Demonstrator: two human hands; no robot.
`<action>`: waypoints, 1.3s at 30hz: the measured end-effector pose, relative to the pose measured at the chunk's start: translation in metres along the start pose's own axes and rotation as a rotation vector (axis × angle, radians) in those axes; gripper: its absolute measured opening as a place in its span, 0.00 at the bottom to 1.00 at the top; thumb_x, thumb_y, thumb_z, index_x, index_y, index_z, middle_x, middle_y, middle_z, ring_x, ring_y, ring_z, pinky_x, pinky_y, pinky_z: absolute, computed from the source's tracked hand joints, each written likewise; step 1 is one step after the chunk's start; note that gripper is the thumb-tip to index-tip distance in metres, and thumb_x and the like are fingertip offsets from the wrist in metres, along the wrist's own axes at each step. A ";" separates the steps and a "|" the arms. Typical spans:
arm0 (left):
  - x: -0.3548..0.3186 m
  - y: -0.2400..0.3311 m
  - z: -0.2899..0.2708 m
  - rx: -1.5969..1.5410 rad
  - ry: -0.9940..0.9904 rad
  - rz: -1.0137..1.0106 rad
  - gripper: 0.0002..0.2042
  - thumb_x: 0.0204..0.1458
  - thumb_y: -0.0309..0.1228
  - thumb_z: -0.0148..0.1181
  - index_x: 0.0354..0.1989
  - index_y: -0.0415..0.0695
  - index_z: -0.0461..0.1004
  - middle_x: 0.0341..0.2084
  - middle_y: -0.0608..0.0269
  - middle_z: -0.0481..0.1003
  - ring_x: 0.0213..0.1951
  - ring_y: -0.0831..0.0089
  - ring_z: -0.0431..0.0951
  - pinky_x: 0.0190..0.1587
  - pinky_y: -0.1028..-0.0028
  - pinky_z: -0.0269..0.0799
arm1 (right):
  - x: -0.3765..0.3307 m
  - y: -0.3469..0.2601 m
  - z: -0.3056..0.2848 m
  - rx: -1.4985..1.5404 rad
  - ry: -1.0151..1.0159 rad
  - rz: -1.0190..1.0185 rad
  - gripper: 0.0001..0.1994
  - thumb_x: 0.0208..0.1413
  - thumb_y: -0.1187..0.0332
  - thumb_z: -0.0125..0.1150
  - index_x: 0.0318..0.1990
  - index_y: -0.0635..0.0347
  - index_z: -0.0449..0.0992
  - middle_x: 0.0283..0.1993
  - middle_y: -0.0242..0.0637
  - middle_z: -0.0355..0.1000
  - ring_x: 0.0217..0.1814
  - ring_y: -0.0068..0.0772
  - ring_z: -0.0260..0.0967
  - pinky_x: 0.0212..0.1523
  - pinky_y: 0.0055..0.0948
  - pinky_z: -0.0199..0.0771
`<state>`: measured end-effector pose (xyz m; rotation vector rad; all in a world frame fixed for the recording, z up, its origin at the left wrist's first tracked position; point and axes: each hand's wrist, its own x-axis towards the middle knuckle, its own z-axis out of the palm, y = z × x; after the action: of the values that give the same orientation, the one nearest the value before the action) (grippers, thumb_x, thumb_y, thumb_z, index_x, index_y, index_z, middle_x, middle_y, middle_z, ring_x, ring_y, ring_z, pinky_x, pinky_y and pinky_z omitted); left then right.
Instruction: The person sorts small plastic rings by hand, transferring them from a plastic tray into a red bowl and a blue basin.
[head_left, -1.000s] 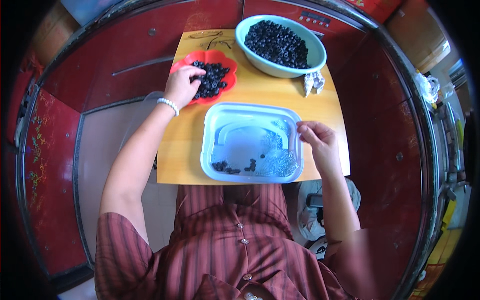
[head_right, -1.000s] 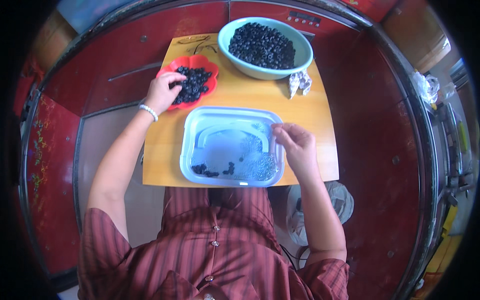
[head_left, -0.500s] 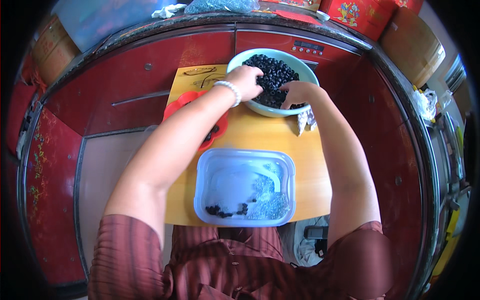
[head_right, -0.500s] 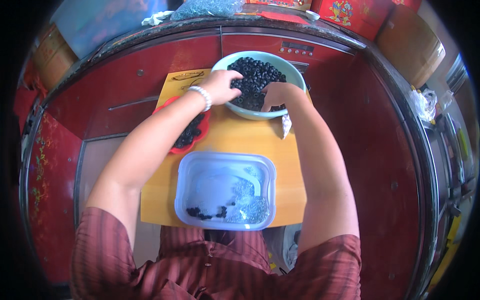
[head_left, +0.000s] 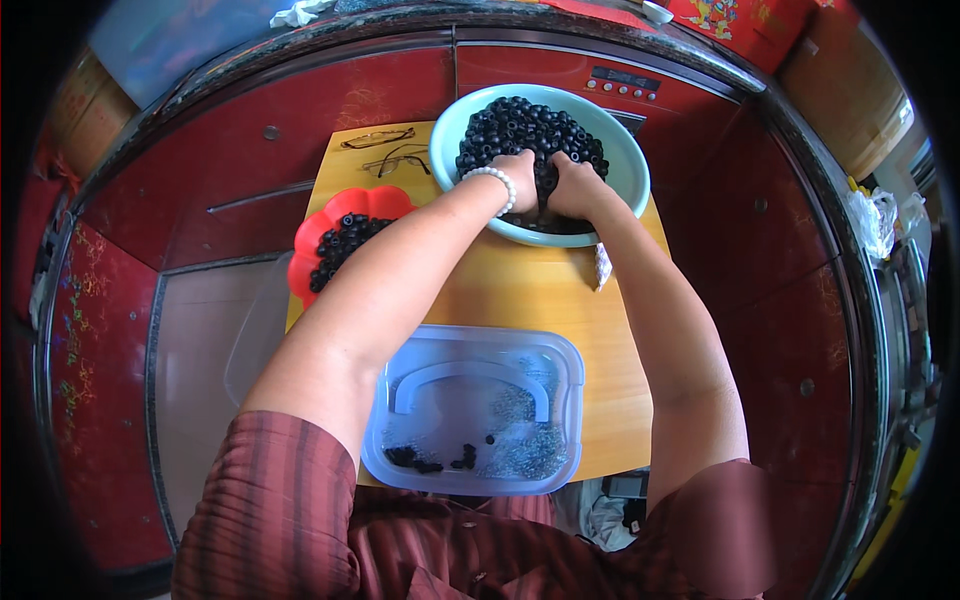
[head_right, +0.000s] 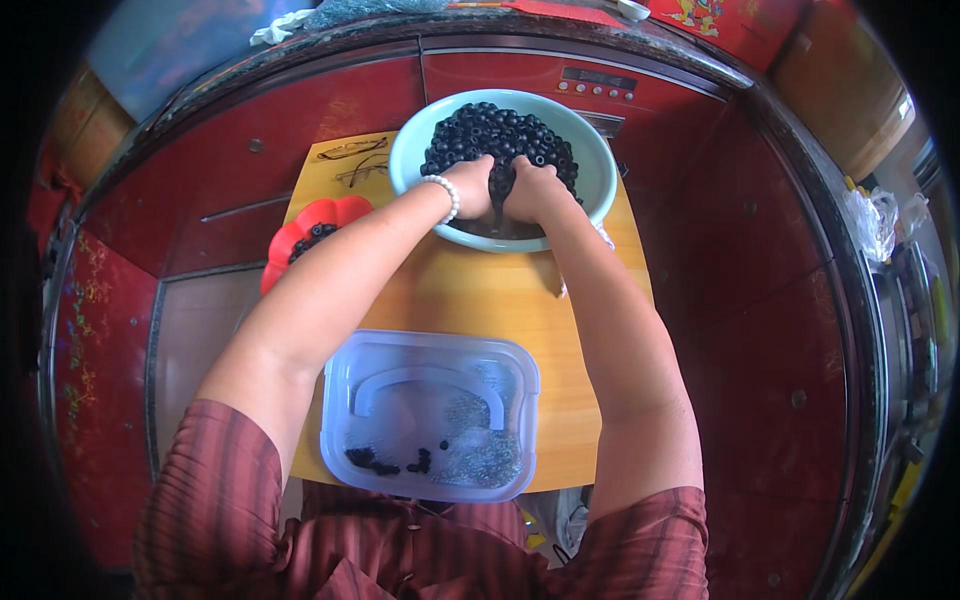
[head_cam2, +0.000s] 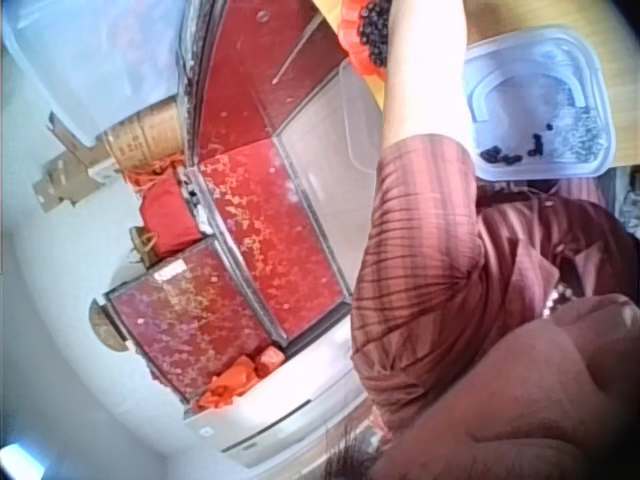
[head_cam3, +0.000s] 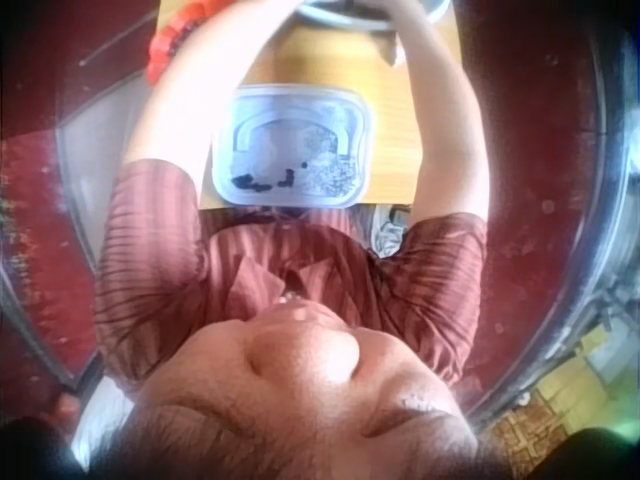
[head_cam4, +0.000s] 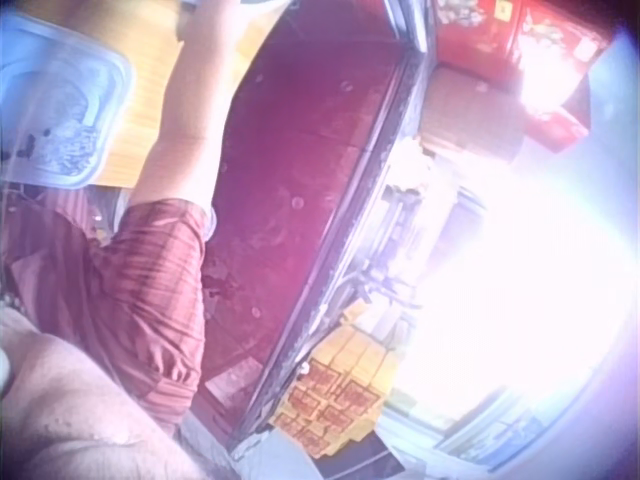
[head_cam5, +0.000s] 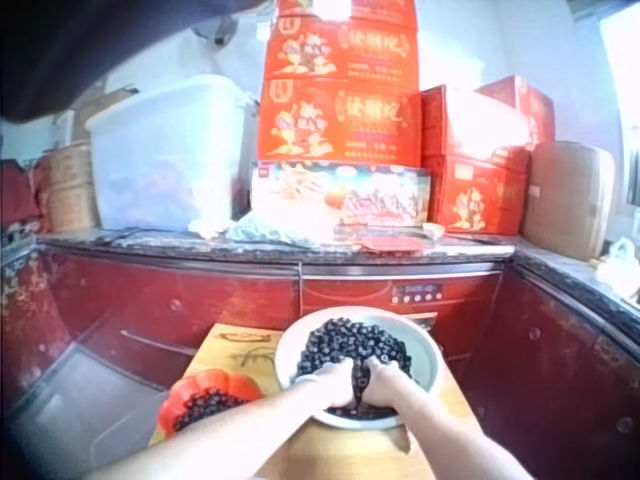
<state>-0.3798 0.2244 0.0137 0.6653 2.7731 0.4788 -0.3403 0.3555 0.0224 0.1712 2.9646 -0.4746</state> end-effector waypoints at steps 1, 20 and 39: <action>-0.002 0.000 -0.002 0.001 -0.006 0.000 0.40 0.32 0.35 0.69 0.59 0.41 0.59 0.44 0.39 0.72 0.50 0.54 0.73 0.52 0.66 0.69 | -0.001 0.003 -0.004 0.003 -0.004 0.003 0.42 0.35 0.67 0.64 0.65 0.53 0.56 0.58 0.66 0.59 0.54 0.54 0.69 0.52 0.41 0.72; -0.020 0.010 -0.038 -0.259 0.047 0.080 0.41 0.29 0.25 0.69 0.60 0.43 0.59 0.31 0.55 0.75 0.29 0.67 0.77 0.28 0.71 0.73 | -0.028 -0.016 -0.051 0.409 -0.100 0.030 0.47 0.28 0.77 0.67 0.65 0.56 0.57 0.35 0.43 0.73 0.24 0.31 0.71 0.20 0.26 0.72; -0.216 0.005 -0.023 -0.391 0.182 0.170 0.30 0.30 0.25 0.70 0.48 0.40 0.66 0.32 0.62 0.75 0.32 0.73 0.75 0.36 0.73 0.72 | -0.187 -0.071 -0.032 0.473 -0.204 -0.154 0.27 0.29 0.75 0.67 0.45 0.63 0.69 0.24 0.42 0.71 0.19 0.30 0.68 0.16 0.29 0.70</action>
<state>-0.1981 0.1201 0.0713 0.7950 2.6729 1.1319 -0.1691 0.2815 0.1018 -0.0580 2.6285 -1.1355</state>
